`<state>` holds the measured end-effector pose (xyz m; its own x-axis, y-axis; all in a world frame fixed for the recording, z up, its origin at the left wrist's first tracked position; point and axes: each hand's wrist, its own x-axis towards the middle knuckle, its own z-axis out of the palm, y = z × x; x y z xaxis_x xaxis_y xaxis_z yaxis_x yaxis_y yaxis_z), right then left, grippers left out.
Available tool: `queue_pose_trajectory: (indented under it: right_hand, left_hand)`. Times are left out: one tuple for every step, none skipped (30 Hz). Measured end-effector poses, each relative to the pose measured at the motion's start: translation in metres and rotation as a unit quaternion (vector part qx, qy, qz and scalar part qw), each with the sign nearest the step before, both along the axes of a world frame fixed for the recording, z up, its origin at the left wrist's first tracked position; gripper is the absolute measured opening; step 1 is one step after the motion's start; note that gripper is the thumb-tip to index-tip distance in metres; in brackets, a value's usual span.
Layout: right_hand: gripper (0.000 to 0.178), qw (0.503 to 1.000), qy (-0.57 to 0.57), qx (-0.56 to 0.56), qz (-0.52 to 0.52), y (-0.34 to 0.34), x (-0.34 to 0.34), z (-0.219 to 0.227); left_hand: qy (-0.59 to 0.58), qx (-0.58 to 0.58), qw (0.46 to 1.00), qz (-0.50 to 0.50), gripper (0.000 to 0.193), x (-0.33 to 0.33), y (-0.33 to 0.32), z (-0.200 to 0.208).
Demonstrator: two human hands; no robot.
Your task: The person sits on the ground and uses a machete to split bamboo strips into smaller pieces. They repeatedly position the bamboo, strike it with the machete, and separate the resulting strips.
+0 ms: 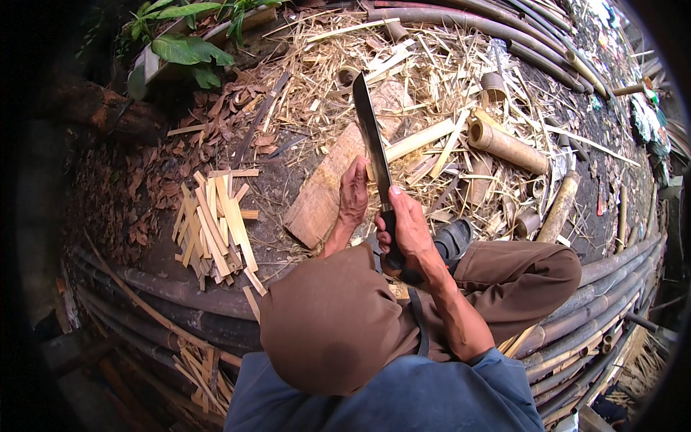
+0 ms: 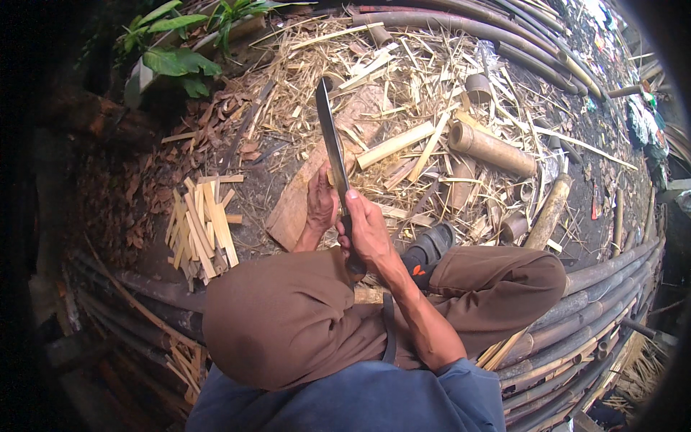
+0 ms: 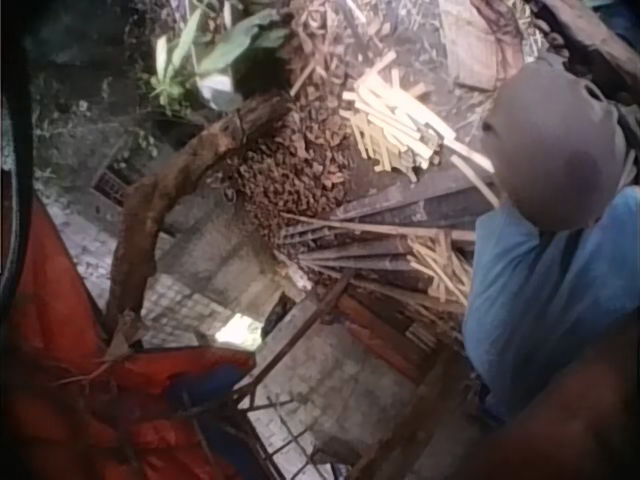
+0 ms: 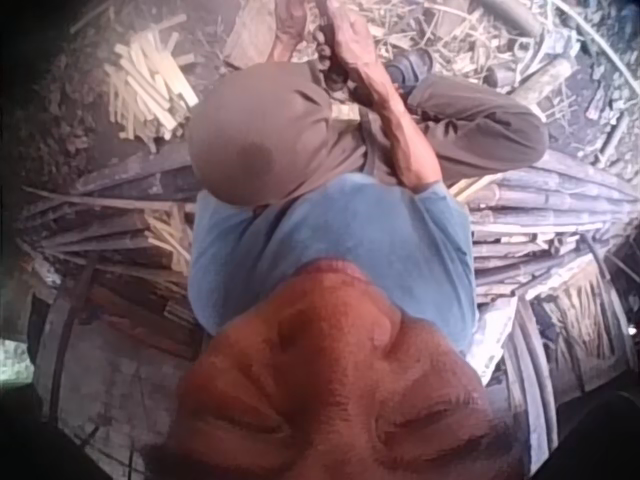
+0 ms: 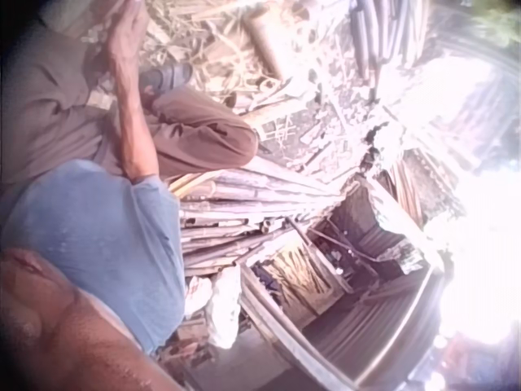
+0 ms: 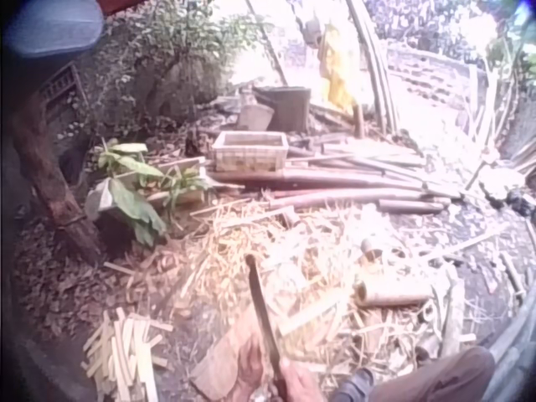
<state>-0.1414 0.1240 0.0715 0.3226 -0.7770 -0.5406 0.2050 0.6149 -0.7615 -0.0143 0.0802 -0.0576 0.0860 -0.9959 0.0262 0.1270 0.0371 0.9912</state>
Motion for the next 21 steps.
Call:
queue_pose_trajectory:
  right_hand:
    - [0.039, 1.000, -0.001, 0.002, 0.000, 0.000, 0.000, 0.000]
    - [0.039, 1.000, -0.002, 0.003, -0.001, 0.000, 0.000, 0.001]
    - [0.039, 1.000, -0.002, 0.005, -0.001, 0.000, -0.001, 0.001]
    - [0.039, 1.000, 0.001, -0.002, 0.004, 0.000, 0.000, 0.001]
    - [0.038, 1.000, 0.004, -0.009, 0.008, 0.000, 0.000, 0.002]
    - [0.038, 1.000, 0.008, -0.016, 0.013, 0.000, 0.001, 0.002]
    - [0.037, 0.999, 0.015, -0.026, 0.014, 0.000, 0.002, 0.001]
    - [0.038, 0.999, 0.023, -0.036, 0.016, 0.001, 0.003, -0.002]
    - [0.039, 0.998, 0.031, -0.046, 0.017, 0.001, 0.003, -0.003]
    - [0.039, 0.996, 0.042, -0.071, 0.022, 0.001, 0.003, -0.003]
    - [0.041, 0.994, 0.052, -0.096, 0.027, 0.001, 0.003, -0.003]
    - [0.044, 0.990, 0.063, -0.122, 0.032, 0.000, 0.004, -0.003]
    - [0.045, 0.989, 0.068, -0.129, 0.032, 0.000, 0.004, -0.002]
    - [0.046, 0.987, 0.073, -0.137, 0.033, 0.000, 0.005, -0.001]
    - [0.049, 0.986, 0.078, -0.145, 0.033, 0.000, 0.005, -0.001]
    - [0.048, 0.980, 0.098, -0.168, 0.032, -0.001, 0.005, -0.002]
    - [0.047, 0.974, 0.118, -0.191, 0.031, -0.001, 0.006, -0.004]
    - [0.047, 0.967, 0.138, -0.214, 0.030, -0.001, 0.006, -0.007]
    - [0.047, 0.959, 0.165, -0.231, 0.025, -0.002, 0.009, -0.018]
    - [0.047, 0.948, 0.194, -0.250, 0.021, -0.005, 0.014, -0.027]
    - [0.047, 0.938, 0.221, -0.266, 0.021, -0.007, 0.013, -0.032]
  left_hand:
    - [0.006, -0.006, 1.000, 0.002, 0.062, -0.002, -0.001, 0.002]
    - [0.012, -0.009, 1.000, 0.002, 0.061, -0.002, 0.000, 0.005]
    - [0.019, -0.013, 1.000, 0.001, 0.060, -0.003, 0.000, 0.007]
    - [0.025, -0.017, 1.000, 0.002, 0.059, -0.003, 0.001, 0.006]
    - [0.036, -0.017, 0.999, 0.002, 0.058, -0.002, 0.001, 0.004]
    - [0.048, -0.017, 0.999, 0.003, 0.057, -0.001, 0.001, 0.002]
    - [0.060, -0.017, 0.998, 0.001, 0.056, -0.001, 0.000, 0.004]
    - [0.065, -0.026, 0.997, 0.016, 0.050, -0.004, 0.000, 0.005]
    - [0.071, -0.035, 0.996, 0.032, 0.047, -0.008, 0.000, 0.007]
    - [0.075, -0.044, 0.995, 0.049, 0.045, -0.010, 0.000, 0.010]
    - [0.065, -0.050, 0.996, 0.047, 0.046, -0.010, -0.001, 0.013]
    - [0.054, -0.055, 0.996, 0.046, 0.047, -0.008, -0.001, 0.016]
    - [0.043, -0.060, 0.996, 0.045, 0.048, -0.006, -0.001, 0.019]
    - [-0.005, -0.055, 0.998, 0.031, 0.047, -0.002, 0.000, 0.022]
    - [-0.054, -0.049, 0.997, 0.016, 0.046, 0.005, 0.000, 0.025]
    - [-0.100, -0.045, 0.994, 0.002, 0.046, 0.008, -0.002, 0.025]
    - [-0.097, -0.051, 0.994, 0.020, 0.046, 0.006, -0.002, 0.025]
    - [-0.094, -0.058, 0.993, 0.037, 0.046, 0.002, -0.003, 0.025]
    - [-0.090, -0.067, 0.992, 0.057, 0.047, 0.000, -0.005, 0.024]
    - [-0.168, -0.062, 0.982, 0.056, 0.048, 0.005, -0.008, 0.015]
    - [-0.021, -0.040, 0.998, 0.041, 0.047, 0.001, -0.007, 0.005]
